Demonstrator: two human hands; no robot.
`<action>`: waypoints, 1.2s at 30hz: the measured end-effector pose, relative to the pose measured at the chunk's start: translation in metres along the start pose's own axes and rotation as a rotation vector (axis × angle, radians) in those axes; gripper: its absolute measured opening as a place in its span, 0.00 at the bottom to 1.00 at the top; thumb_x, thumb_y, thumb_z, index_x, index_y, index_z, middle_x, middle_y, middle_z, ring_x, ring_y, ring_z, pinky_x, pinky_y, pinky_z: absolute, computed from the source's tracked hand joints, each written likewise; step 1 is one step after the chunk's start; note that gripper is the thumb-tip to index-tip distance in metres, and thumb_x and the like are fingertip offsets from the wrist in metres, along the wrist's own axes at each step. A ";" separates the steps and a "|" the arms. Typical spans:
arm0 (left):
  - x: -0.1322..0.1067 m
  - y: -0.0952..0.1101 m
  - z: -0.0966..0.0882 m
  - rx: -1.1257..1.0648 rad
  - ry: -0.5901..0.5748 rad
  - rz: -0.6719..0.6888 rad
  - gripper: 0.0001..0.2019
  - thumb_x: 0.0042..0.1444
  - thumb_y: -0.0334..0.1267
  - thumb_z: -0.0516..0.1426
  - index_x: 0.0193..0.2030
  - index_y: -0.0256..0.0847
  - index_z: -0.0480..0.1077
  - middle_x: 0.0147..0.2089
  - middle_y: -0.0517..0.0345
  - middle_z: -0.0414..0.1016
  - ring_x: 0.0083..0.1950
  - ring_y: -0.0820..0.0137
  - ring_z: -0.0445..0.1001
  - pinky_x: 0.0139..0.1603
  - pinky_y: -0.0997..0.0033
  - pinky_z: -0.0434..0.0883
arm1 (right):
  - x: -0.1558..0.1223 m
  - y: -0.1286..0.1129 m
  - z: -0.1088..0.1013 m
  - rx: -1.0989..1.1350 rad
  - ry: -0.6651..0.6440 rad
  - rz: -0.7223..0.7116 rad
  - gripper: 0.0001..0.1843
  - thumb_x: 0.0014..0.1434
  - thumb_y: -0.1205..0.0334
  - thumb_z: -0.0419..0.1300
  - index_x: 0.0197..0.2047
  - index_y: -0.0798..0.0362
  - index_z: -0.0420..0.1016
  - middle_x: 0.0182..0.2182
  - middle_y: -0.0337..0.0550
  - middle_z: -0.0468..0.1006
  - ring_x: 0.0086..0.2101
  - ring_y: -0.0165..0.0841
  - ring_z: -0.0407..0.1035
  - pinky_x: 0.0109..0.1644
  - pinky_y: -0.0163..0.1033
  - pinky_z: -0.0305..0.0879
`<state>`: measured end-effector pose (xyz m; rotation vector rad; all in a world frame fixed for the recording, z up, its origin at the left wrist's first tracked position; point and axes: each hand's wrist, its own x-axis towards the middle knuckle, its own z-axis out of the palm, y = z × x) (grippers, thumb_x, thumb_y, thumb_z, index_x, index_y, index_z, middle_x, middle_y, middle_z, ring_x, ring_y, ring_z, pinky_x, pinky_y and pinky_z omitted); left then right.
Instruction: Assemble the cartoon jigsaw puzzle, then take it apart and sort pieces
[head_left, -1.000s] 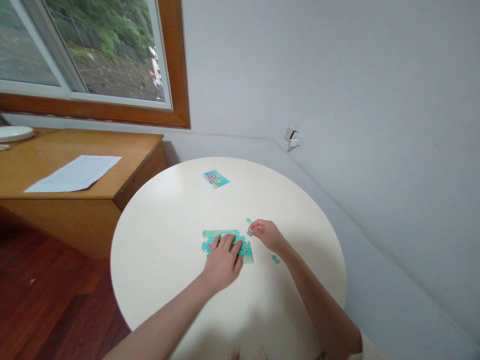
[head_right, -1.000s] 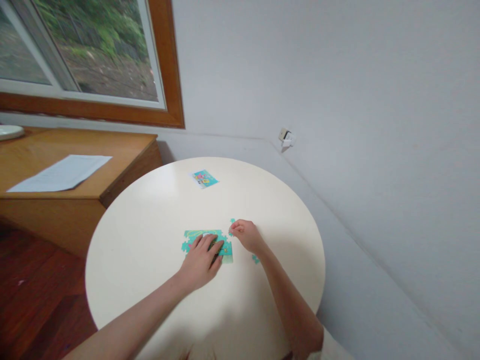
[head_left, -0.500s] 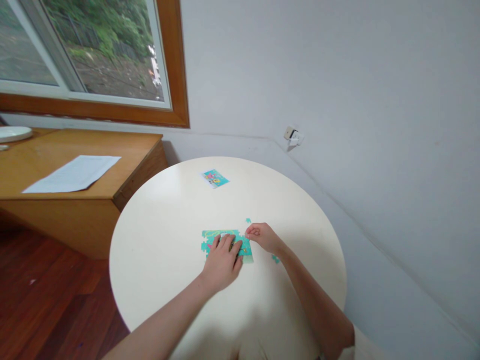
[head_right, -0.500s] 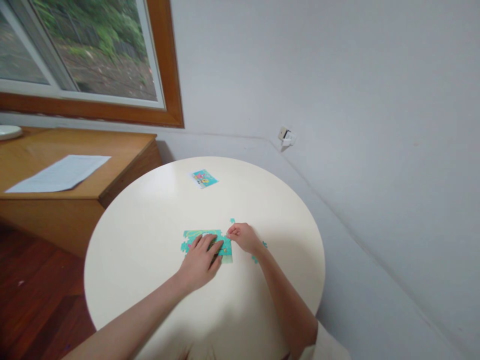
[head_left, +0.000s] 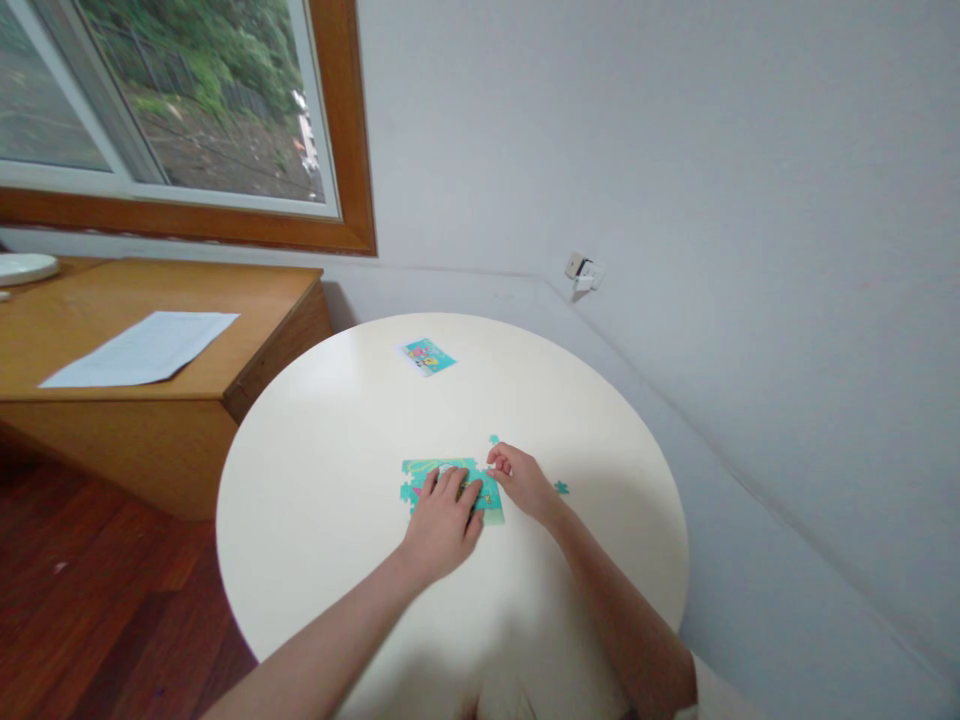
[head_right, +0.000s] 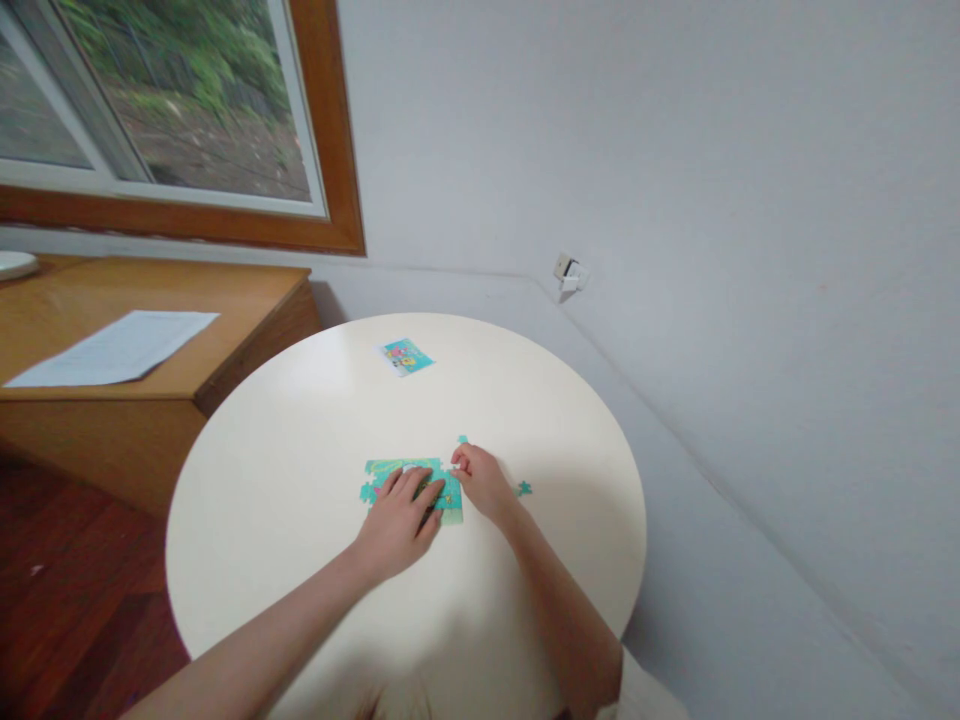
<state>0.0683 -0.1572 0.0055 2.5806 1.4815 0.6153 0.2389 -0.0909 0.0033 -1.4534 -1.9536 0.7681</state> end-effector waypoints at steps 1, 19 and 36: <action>0.000 0.000 0.000 0.003 -0.002 0.003 0.17 0.59 0.37 0.52 0.54 0.38 0.66 0.55 0.44 0.67 0.59 0.55 0.62 0.62 0.48 0.54 | 0.000 0.000 0.000 0.008 -0.005 -0.001 0.06 0.48 0.71 0.57 0.29 0.51 0.67 0.22 0.32 0.66 0.26 0.29 0.63 0.34 0.34 0.61; 0.000 -0.001 0.002 -0.003 0.002 -0.008 0.16 0.60 0.38 0.51 0.54 0.40 0.66 0.56 0.44 0.67 0.59 0.56 0.63 0.62 0.47 0.55 | 0.025 0.016 -0.044 0.128 0.115 0.038 0.07 0.50 0.60 0.56 0.31 0.53 0.71 0.23 0.37 0.72 0.25 0.29 0.67 0.30 0.33 0.63; -0.001 -0.001 0.002 -0.005 -0.003 -0.015 0.16 0.59 0.38 0.51 0.54 0.41 0.66 0.55 0.45 0.67 0.59 0.57 0.63 0.62 0.47 0.55 | 0.053 0.026 -0.031 -0.182 -0.052 0.028 0.11 0.45 0.66 0.65 0.35 0.50 0.77 0.28 0.34 0.71 0.27 0.26 0.66 0.34 0.31 0.61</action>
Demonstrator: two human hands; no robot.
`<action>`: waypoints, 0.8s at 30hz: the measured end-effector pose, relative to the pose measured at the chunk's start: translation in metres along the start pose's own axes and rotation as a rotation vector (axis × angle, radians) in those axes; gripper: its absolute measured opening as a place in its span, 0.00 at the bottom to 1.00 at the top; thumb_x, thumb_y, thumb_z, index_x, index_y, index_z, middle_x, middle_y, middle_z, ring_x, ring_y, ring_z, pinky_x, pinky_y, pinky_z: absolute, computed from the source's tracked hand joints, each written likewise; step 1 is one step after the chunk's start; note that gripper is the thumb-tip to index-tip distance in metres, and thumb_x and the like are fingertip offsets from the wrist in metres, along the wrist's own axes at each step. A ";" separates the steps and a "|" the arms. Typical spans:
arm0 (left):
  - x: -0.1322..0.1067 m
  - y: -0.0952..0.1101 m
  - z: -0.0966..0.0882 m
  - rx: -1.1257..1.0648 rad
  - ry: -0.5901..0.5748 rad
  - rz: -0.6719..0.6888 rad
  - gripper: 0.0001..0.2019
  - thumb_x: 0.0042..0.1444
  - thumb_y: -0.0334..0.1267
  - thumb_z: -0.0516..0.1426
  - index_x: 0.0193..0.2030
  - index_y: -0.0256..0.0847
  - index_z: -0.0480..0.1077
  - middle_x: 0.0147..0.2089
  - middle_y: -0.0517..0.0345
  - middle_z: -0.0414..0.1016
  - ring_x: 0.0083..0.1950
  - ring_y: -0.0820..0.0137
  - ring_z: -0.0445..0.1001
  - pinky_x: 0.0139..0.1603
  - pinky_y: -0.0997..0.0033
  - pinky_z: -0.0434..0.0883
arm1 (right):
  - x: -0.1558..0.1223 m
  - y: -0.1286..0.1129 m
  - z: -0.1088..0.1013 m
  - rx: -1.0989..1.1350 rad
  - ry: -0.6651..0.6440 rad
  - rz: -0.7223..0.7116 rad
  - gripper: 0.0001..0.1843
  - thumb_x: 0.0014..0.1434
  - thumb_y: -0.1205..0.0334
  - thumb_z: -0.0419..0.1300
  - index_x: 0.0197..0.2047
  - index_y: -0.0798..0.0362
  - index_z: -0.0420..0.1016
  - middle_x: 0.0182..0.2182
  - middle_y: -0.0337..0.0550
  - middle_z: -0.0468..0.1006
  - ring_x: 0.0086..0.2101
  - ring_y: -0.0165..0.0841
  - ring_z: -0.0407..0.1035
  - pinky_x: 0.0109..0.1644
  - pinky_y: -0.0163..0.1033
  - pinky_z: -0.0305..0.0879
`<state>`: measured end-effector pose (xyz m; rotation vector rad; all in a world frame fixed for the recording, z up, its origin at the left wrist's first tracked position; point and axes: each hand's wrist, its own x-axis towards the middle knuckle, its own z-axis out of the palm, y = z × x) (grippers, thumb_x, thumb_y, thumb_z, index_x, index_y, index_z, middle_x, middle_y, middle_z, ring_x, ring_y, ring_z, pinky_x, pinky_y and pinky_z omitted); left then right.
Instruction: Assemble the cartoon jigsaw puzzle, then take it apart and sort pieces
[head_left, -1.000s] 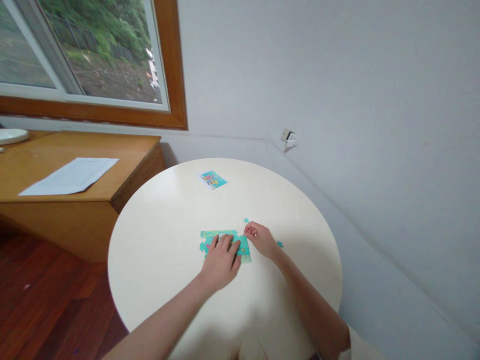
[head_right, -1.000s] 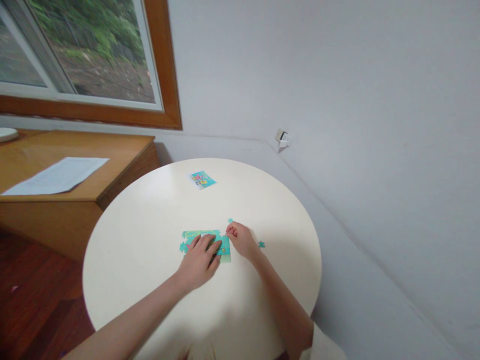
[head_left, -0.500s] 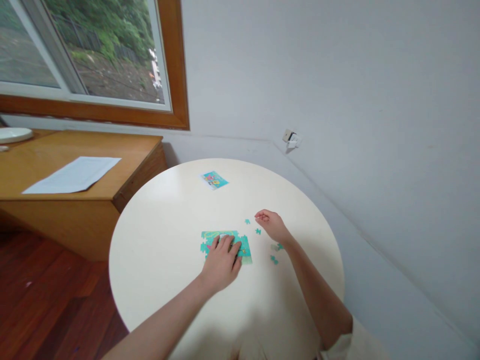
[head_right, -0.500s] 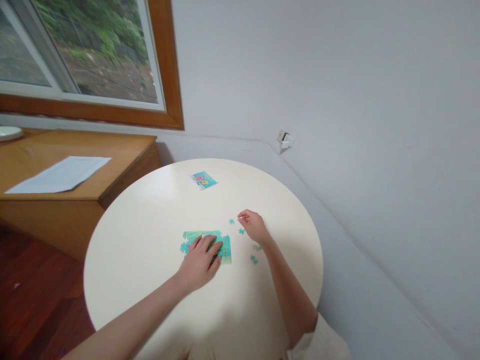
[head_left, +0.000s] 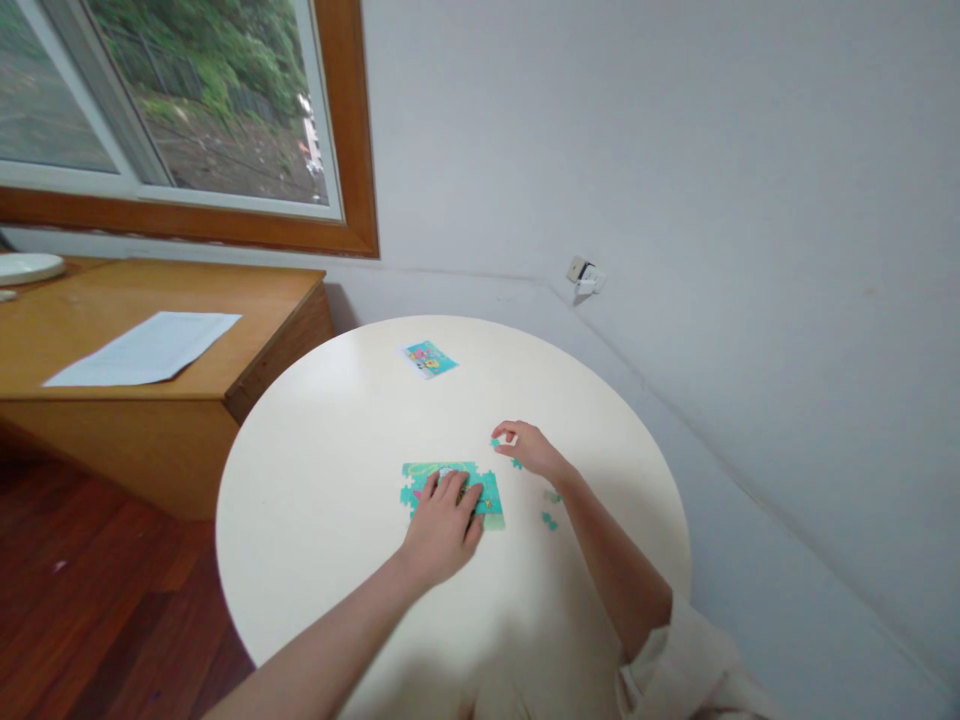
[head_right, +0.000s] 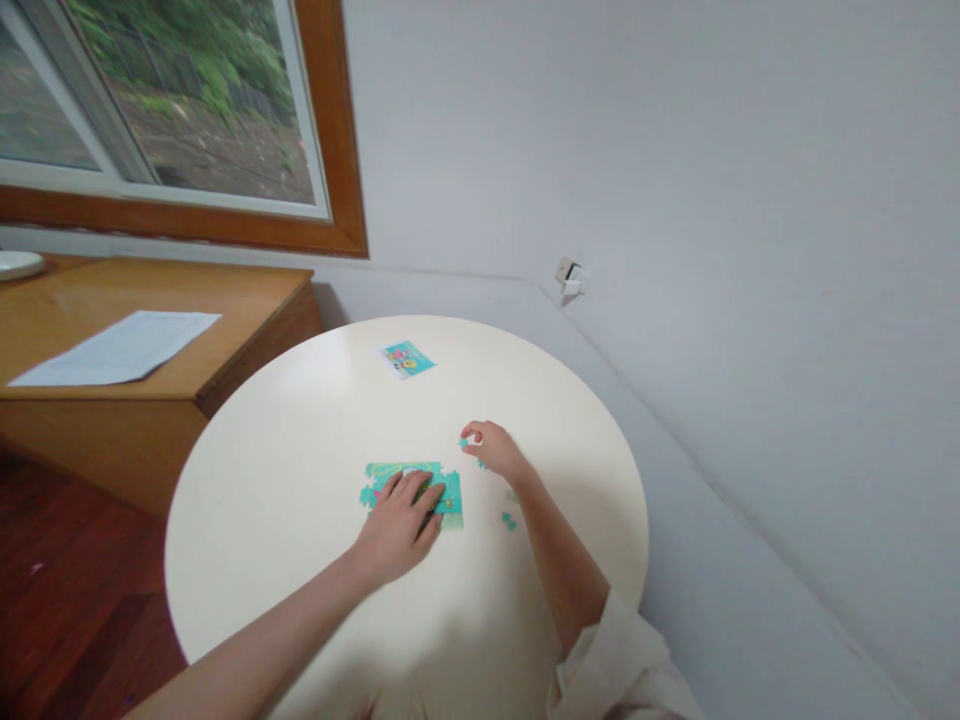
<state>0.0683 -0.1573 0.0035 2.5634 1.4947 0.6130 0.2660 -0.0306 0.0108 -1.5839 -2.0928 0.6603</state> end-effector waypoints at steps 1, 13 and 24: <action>0.000 0.000 0.000 -0.003 0.001 0.001 0.16 0.59 0.38 0.51 0.54 0.41 0.66 0.55 0.46 0.67 0.59 0.57 0.63 0.62 0.47 0.55 | 0.001 -0.001 0.000 -0.005 -0.006 -0.002 0.09 0.45 0.67 0.64 0.34 0.50 0.77 0.28 0.34 0.70 0.26 0.26 0.65 0.34 0.31 0.60; 0.001 0.002 -0.002 0.010 -0.016 0.001 0.16 0.60 0.38 0.51 0.54 0.39 0.67 0.55 0.44 0.67 0.58 0.56 0.63 0.62 0.48 0.55 | -0.015 0.001 -0.015 -0.051 -0.045 0.099 0.08 0.47 0.67 0.64 0.34 0.53 0.76 0.30 0.39 0.75 0.28 0.28 0.68 0.32 0.32 0.62; 0.001 0.000 -0.003 0.012 -0.022 0.008 0.16 0.59 0.37 0.51 0.54 0.38 0.67 0.55 0.44 0.67 0.59 0.55 0.63 0.62 0.47 0.56 | -0.026 -0.004 -0.017 -0.103 -0.109 0.147 0.02 0.47 0.67 0.63 0.29 0.54 0.77 0.28 0.41 0.78 0.31 0.31 0.70 0.36 0.34 0.63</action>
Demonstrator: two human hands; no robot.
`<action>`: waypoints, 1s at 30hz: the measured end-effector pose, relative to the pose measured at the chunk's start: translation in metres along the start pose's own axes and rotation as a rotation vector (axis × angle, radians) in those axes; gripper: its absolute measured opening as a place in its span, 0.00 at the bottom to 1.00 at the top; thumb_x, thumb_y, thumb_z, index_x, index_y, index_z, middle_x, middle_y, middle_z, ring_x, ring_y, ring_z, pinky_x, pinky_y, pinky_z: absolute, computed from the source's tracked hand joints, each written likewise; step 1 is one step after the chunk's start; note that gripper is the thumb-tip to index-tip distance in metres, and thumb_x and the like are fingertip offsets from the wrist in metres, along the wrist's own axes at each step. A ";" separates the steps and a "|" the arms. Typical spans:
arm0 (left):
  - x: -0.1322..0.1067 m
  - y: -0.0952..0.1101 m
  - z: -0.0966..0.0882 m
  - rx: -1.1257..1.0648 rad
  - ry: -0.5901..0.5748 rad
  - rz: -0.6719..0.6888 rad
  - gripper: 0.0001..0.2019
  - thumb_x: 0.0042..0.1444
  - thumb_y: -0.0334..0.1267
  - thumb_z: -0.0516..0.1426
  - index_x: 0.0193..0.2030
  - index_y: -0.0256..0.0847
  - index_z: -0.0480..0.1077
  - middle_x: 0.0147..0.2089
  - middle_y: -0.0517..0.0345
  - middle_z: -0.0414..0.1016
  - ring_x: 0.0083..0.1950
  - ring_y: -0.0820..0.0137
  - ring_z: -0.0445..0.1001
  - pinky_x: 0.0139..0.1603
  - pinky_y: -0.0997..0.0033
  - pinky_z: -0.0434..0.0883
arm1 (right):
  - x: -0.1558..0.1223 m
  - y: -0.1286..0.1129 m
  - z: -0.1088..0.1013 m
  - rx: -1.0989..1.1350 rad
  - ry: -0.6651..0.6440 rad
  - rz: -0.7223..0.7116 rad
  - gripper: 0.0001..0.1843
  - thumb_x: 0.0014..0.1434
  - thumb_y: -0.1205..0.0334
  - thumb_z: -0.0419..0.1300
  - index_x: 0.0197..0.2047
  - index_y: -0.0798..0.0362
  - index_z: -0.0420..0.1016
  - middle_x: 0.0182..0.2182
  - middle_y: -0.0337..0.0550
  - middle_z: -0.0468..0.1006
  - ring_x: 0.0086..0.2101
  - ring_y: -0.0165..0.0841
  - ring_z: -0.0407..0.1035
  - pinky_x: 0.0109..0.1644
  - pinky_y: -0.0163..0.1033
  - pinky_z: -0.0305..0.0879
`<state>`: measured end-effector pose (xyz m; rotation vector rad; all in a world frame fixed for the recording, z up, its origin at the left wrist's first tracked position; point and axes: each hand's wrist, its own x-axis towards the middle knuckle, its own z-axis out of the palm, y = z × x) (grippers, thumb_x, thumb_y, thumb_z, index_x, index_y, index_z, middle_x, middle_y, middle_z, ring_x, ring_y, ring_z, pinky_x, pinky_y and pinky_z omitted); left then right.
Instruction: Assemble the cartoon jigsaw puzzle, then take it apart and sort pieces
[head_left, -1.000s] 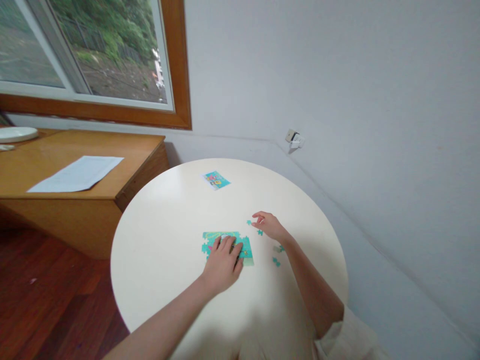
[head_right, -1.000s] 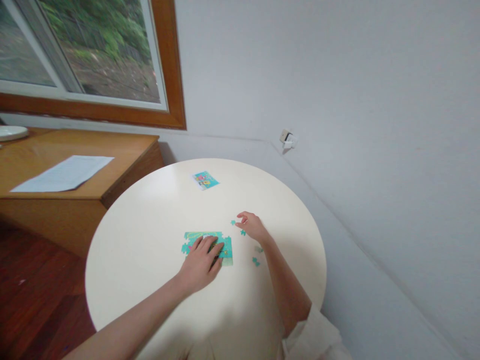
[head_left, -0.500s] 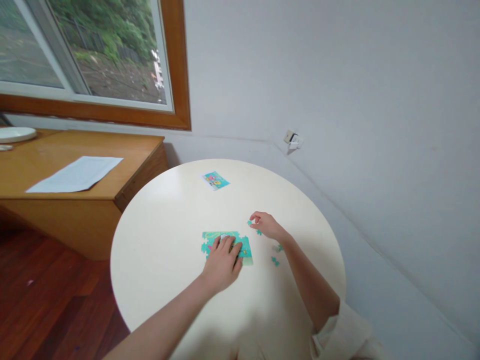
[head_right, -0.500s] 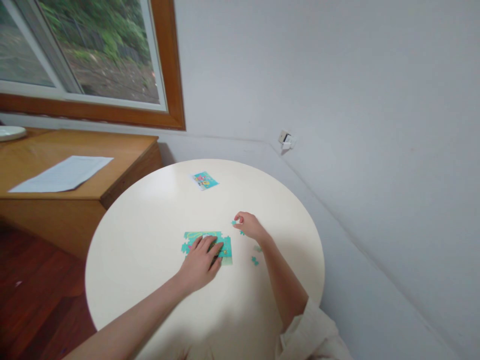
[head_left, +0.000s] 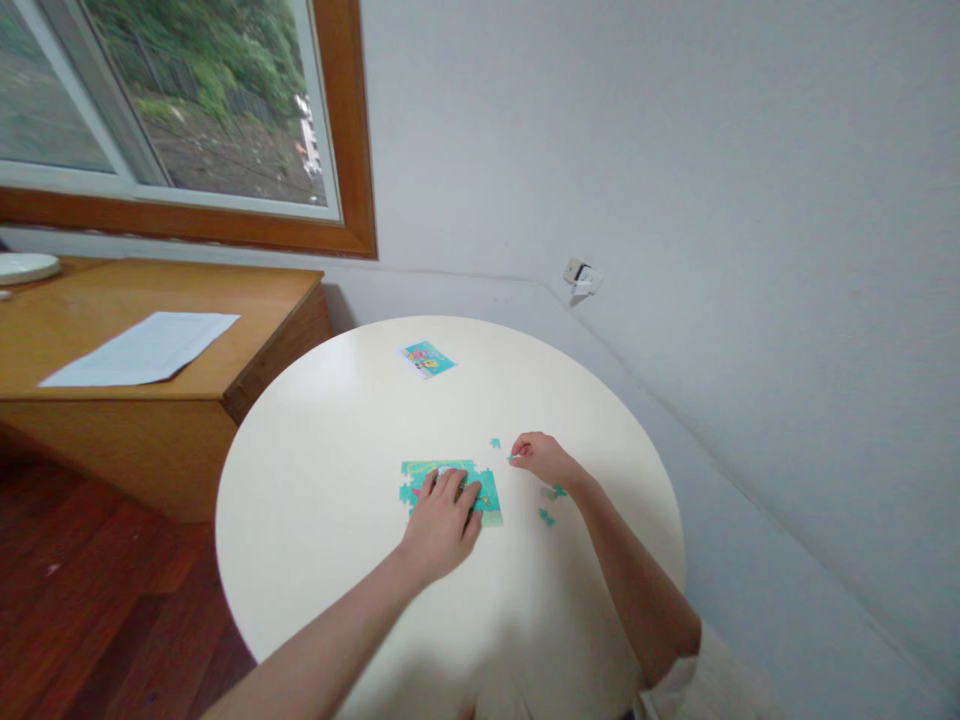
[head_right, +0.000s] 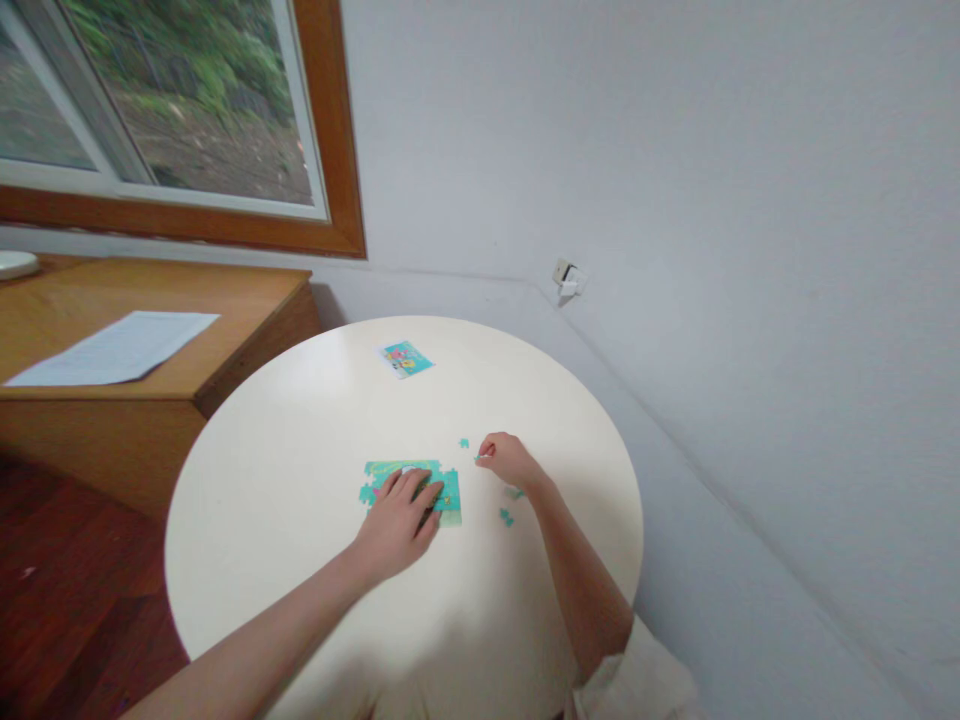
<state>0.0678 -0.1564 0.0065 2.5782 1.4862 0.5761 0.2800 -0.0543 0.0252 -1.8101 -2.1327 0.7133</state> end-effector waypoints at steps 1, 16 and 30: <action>0.000 0.000 0.000 -0.001 -0.001 0.001 0.16 0.59 0.37 0.51 0.54 0.38 0.67 0.55 0.43 0.67 0.58 0.55 0.63 0.62 0.47 0.56 | 0.000 -0.001 -0.001 -0.001 -0.011 0.003 0.02 0.48 0.67 0.63 0.29 0.54 0.77 0.28 0.42 0.78 0.31 0.31 0.71 0.36 0.33 0.63; 0.001 -0.002 0.002 -0.034 0.001 0.008 0.16 0.59 0.36 0.52 0.53 0.37 0.67 0.54 0.43 0.66 0.58 0.54 0.63 0.61 0.46 0.56 | -0.052 0.047 -0.031 0.113 -0.146 0.022 0.03 0.45 0.66 0.61 0.27 0.54 0.73 0.23 0.39 0.74 0.26 0.31 0.67 0.31 0.35 0.62; 0.000 -0.002 0.003 -0.027 0.008 0.010 0.16 0.58 0.37 0.52 0.53 0.38 0.67 0.54 0.43 0.67 0.58 0.55 0.63 0.61 0.46 0.56 | -0.057 0.052 -0.021 0.091 -0.065 -0.044 0.04 0.45 0.66 0.60 0.29 0.54 0.74 0.28 0.41 0.73 0.29 0.32 0.67 0.35 0.37 0.64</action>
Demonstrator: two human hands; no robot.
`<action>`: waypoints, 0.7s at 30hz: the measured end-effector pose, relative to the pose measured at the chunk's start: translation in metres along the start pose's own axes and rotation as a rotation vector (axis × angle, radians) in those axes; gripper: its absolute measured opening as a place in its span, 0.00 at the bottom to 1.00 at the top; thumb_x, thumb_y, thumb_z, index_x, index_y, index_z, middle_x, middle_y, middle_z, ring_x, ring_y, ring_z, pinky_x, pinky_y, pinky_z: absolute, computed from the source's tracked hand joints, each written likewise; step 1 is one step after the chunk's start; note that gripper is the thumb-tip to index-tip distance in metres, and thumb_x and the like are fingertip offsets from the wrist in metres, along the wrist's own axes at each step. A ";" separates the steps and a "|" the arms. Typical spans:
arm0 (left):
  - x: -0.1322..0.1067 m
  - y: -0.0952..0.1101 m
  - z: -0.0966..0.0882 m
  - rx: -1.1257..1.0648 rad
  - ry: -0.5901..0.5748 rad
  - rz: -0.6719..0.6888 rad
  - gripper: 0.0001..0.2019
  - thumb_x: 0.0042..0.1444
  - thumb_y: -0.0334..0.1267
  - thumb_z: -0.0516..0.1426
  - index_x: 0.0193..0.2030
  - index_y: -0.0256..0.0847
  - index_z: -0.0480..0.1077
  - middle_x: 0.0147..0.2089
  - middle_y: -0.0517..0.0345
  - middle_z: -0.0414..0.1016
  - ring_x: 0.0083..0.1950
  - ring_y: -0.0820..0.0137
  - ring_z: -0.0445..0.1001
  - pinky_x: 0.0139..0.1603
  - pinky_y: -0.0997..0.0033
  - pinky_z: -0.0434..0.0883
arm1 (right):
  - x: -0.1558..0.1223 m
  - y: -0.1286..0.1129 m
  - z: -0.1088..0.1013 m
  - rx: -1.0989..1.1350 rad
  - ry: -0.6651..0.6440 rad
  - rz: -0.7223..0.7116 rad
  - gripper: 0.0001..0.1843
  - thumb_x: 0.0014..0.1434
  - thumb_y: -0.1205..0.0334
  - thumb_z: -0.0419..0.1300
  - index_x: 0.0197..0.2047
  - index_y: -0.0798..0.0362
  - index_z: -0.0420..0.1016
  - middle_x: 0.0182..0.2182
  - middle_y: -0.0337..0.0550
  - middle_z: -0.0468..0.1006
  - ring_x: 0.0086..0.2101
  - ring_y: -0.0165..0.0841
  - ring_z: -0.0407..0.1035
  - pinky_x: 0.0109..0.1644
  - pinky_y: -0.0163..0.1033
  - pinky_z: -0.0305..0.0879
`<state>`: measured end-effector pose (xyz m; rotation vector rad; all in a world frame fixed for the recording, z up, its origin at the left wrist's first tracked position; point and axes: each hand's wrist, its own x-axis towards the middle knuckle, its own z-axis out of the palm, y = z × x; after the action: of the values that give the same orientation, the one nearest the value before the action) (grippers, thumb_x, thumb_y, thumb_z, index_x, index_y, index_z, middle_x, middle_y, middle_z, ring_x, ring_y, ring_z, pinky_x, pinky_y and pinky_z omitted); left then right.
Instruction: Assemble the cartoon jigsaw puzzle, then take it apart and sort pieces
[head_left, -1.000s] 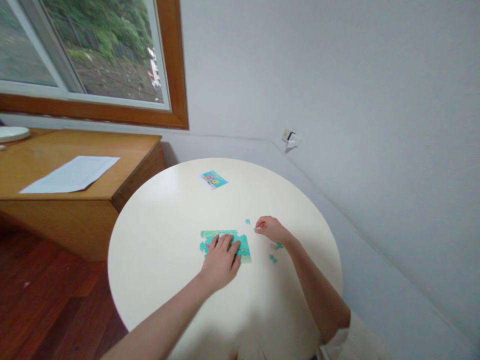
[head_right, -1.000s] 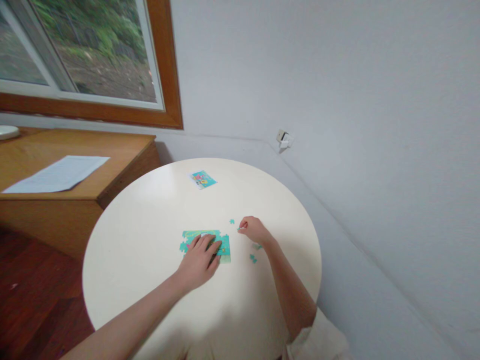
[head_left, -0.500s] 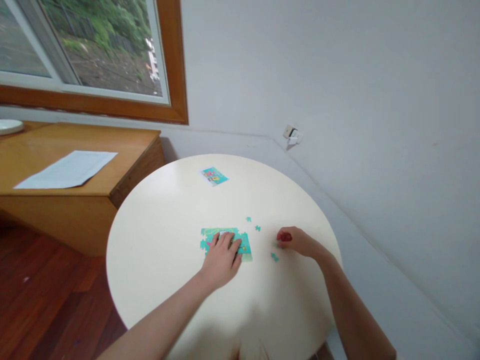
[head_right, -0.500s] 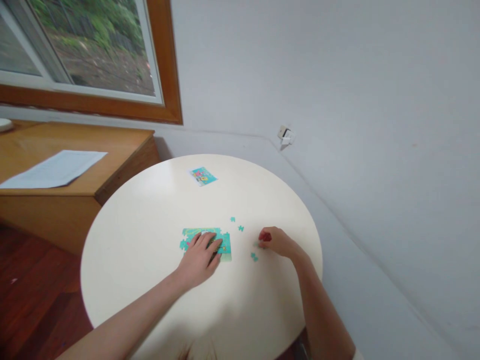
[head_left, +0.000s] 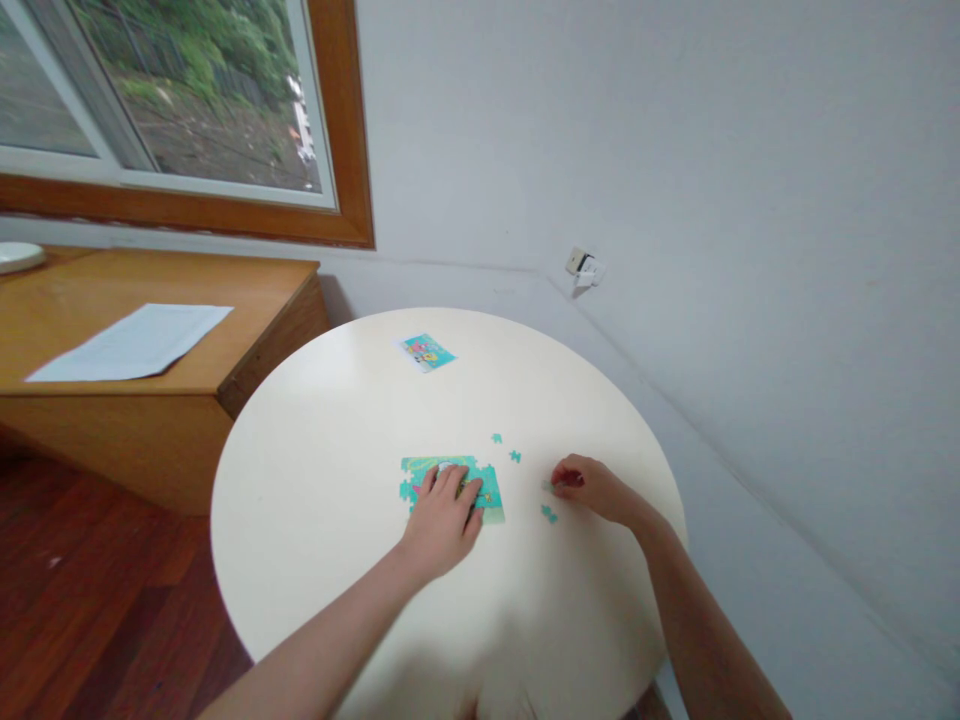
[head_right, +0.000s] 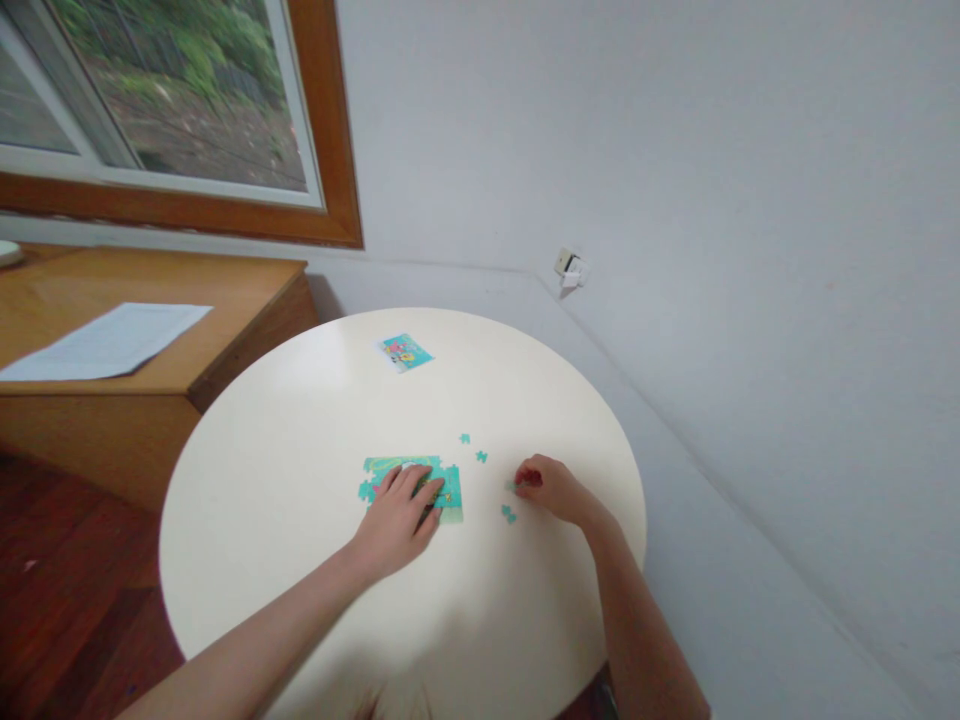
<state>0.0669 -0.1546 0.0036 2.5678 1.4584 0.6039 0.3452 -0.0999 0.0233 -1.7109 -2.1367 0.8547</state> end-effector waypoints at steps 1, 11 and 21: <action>0.000 0.000 0.000 -0.001 0.004 0.000 0.16 0.58 0.36 0.52 0.53 0.38 0.67 0.54 0.43 0.67 0.58 0.55 0.63 0.61 0.46 0.56 | 0.000 0.000 0.001 -0.016 0.000 -0.002 0.04 0.45 0.67 0.60 0.29 0.54 0.74 0.28 0.41 0.74 0.30 0.32 0.67 0.36 0.37 0.64; 0.001 -0.003 0.006 -0.100 0.112 -0.004 0.13 0.57 0.32 0.51 0.48 0.39 0.69 0.51 0.45 0.69 0.55 0.58 0.66 0.60 0.48 0.59 | -0.001 -0.005 0.008 -0.075 0.040 0.009 0.06 0.46 0.64 0.61 0.31 0.54 0.75 0.29 0.42 0.74 0.30 0.33 0.67 0.35 0.37 0.64; 0.002 -0.007 0.002 -0.250 0.222 0.010 0.11 0.57 0.29 0.48 0.39 0.39 0.71 0.42 0.49 0.73 0.45 0.62 0.70 0.47 0.58 0.69 | -0.002 -0.011 0.017 -0.136 0.096 -0.041 0.03 0.47 0.67 0.59 0.29 0.53 0.74 0.30 0.42 0.74 0.32 0.33 0.69 0.38 0.38 0.63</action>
<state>0.0634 -0.1490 0.0000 2.3774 1.3309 1.0304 0.3275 -0.1081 0.0165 -1.7280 -2.2019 0.6155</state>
